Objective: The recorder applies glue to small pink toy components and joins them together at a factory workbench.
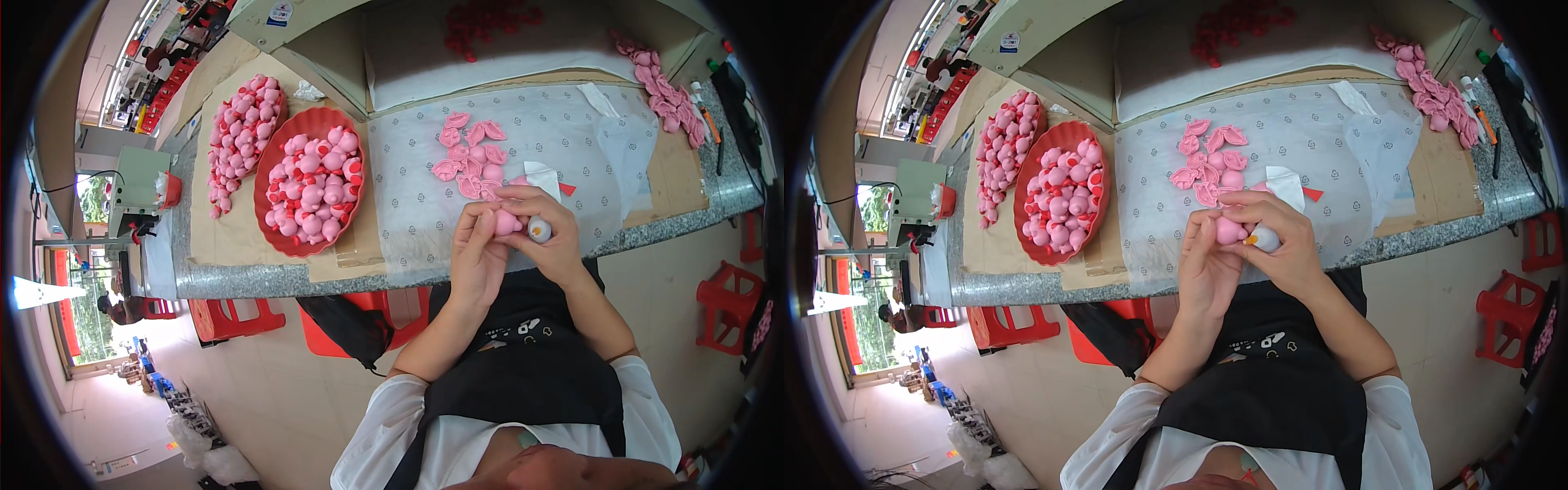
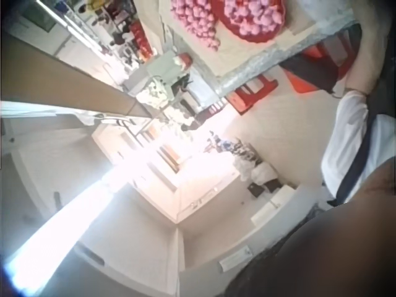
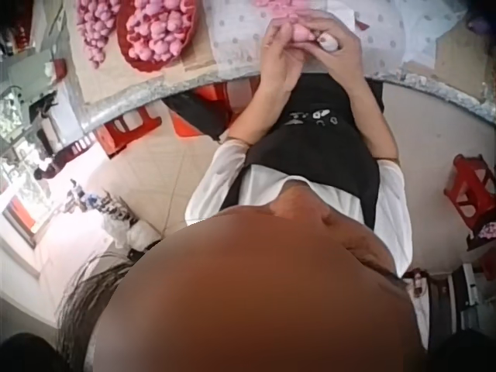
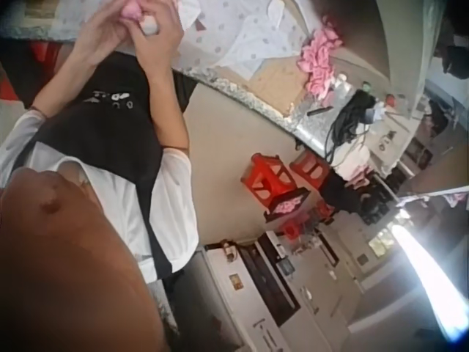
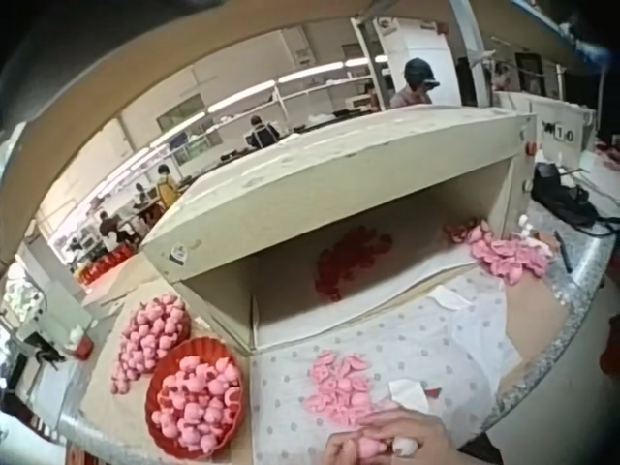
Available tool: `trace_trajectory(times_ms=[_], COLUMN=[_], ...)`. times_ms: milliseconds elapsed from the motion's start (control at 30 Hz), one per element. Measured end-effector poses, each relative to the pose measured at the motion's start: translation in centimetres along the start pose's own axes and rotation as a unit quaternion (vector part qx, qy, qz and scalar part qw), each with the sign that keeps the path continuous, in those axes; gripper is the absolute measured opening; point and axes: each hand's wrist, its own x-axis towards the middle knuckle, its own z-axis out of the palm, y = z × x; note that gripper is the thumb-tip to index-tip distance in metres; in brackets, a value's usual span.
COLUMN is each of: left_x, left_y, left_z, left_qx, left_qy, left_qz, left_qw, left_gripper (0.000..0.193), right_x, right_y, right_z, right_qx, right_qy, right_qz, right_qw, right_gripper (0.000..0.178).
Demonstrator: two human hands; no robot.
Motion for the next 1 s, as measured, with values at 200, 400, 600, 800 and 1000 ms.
trace_trajectory(times_ms=[200,400,600,800,1000], left_x=[0.0,-0.3,0.0,-0.2,0.1], left_y=[0.4,0.4,0.6,1.4,0.9], left_z=[0.6,2.2,1.2,1.3,0.0], left_qx=[0.113,0.266,0.285,0.198,0.254], left_qy=[0.052,0.011,0.019,-0.029,-0.152], left_qz=[0.026,0.095,0.13,0.037,0.098], left_qw=[0.992,0.959,0.95,0.979,0.95], left_gripper=[0.02,0.018,0.017,0.016,0.021], right_x=[-0.3,-1.1,-1.9,-1.3,-1.8], right_y=[0.8,1.8,2.4,2.4,2.5], right_z=[0.4,0.7,0.7,0.8,0.8], right_qx=[0.079,0.064,0.108,0.097,0.192], right_qy=[0.041,0.062,0.026,0.068,0.081], right_qz=[-0.038,-0.088,-0.104,-0.122,-0.047], right_qw=[0.995,0.992,0.988,0.985,0.977], right_gripper=[0.032,0.032,0.033,0.031,0.031])
